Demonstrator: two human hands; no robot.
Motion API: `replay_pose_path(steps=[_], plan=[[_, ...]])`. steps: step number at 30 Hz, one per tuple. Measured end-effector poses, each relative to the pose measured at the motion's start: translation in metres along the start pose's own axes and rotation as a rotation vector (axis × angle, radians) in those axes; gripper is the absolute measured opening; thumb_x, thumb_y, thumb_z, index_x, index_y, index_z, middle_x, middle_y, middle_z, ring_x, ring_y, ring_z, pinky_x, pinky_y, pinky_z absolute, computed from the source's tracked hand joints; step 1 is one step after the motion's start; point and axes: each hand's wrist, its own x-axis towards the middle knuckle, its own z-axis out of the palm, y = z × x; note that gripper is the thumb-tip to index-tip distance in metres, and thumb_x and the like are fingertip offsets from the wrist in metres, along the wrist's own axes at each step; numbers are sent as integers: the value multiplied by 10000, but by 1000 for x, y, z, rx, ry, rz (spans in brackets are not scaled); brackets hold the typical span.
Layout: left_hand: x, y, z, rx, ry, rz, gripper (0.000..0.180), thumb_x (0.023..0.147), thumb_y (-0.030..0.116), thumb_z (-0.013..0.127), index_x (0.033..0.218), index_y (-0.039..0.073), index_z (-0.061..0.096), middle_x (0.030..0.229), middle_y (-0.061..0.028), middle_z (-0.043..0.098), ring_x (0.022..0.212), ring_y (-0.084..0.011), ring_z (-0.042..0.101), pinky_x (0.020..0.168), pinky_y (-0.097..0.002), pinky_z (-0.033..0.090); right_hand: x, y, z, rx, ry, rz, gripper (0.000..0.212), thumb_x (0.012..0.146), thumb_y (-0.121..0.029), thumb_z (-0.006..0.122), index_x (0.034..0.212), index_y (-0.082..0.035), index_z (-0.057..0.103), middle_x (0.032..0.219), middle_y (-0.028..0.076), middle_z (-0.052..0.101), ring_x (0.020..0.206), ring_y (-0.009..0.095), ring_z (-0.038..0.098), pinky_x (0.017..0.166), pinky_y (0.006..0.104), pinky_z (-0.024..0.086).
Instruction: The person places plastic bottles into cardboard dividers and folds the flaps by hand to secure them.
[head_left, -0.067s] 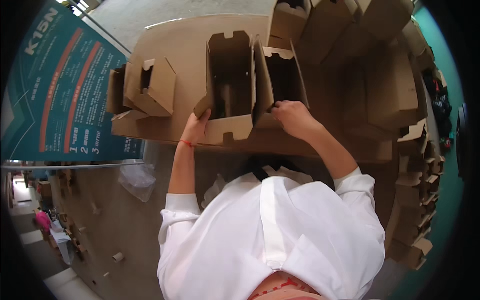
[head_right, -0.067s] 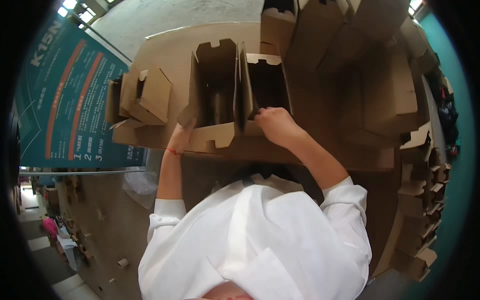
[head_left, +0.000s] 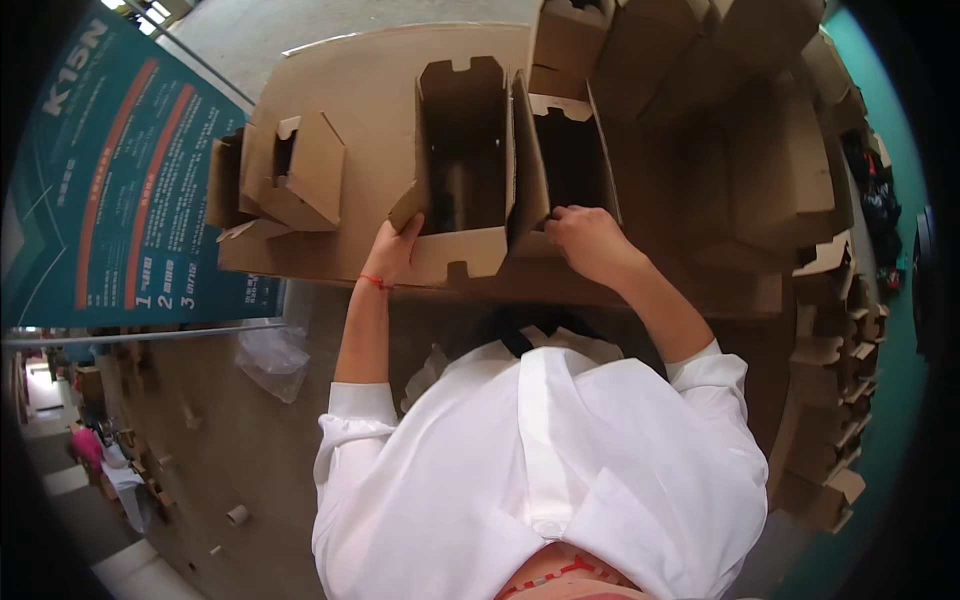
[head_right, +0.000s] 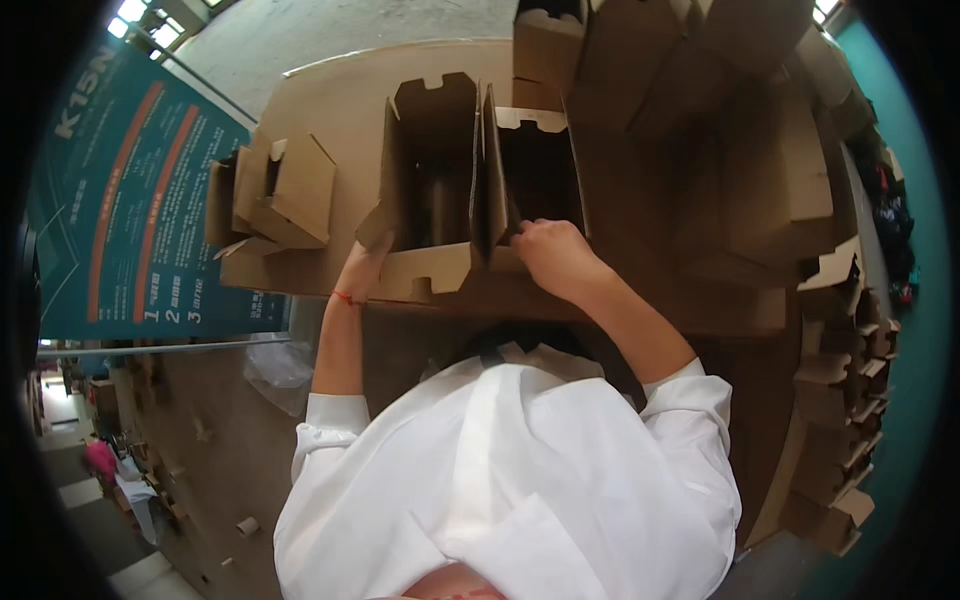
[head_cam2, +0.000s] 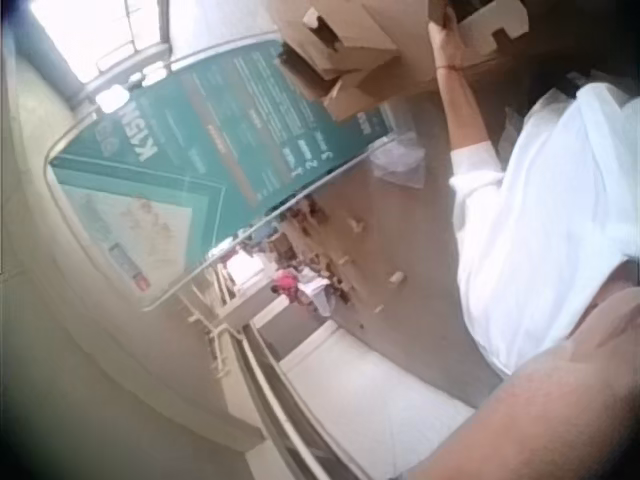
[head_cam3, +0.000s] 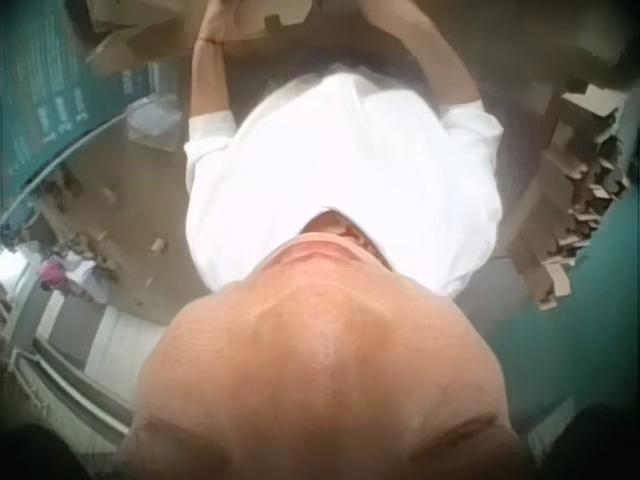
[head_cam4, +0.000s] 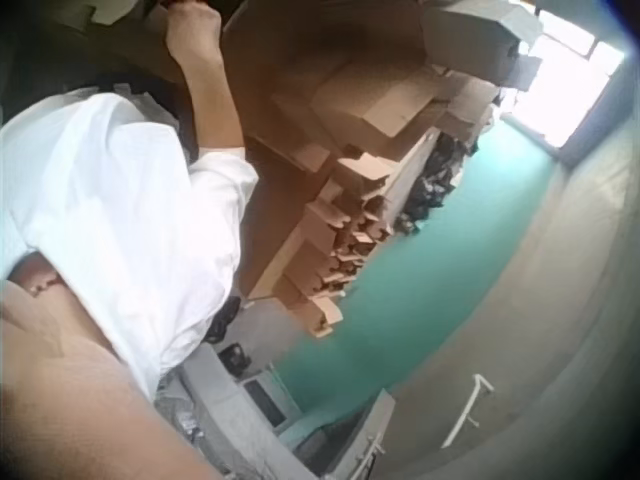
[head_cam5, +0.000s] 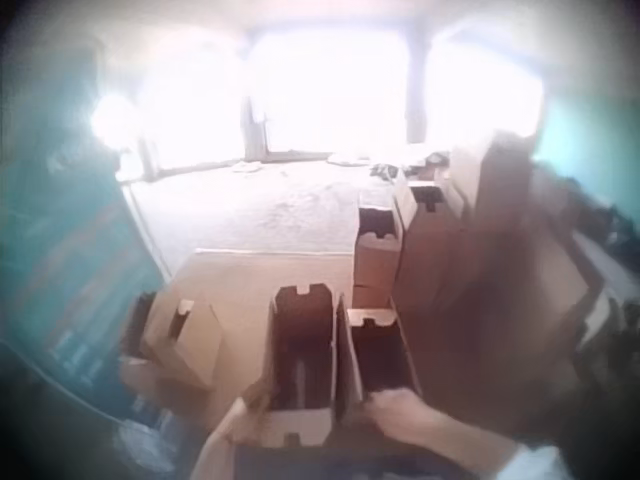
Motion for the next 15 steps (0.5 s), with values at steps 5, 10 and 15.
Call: replay_pose_path(steps=[5,10,15], plan=[[5,2,22,65,-30,158,301,956,249,524,1087,-16,580,906,-12,600,827,-96,512,739,-279,448,-25,7,15,20,363,46,419,798,-382,653,1014,-24,626,936,144,621,914,326,593,974,426,407],[3,39,14,356,-43,158,386,920,305,578,1172,13,557,910,-62,619,754,-126,539,741,-293,465,-14,13,15,-93,376,171,519,768,-439,682,1049,-12,593,889,145,626,894,321,595,993,420,380],[-41,118,66,559,249,852,285,872,107,594,1155,73,588,1082,-125,624,882,-227,613,809,-329,488,-40,-4,-20,85,415,162,334,774,-357,690,849,-43,603,734,100,590,785,266,601,772,374,478]])
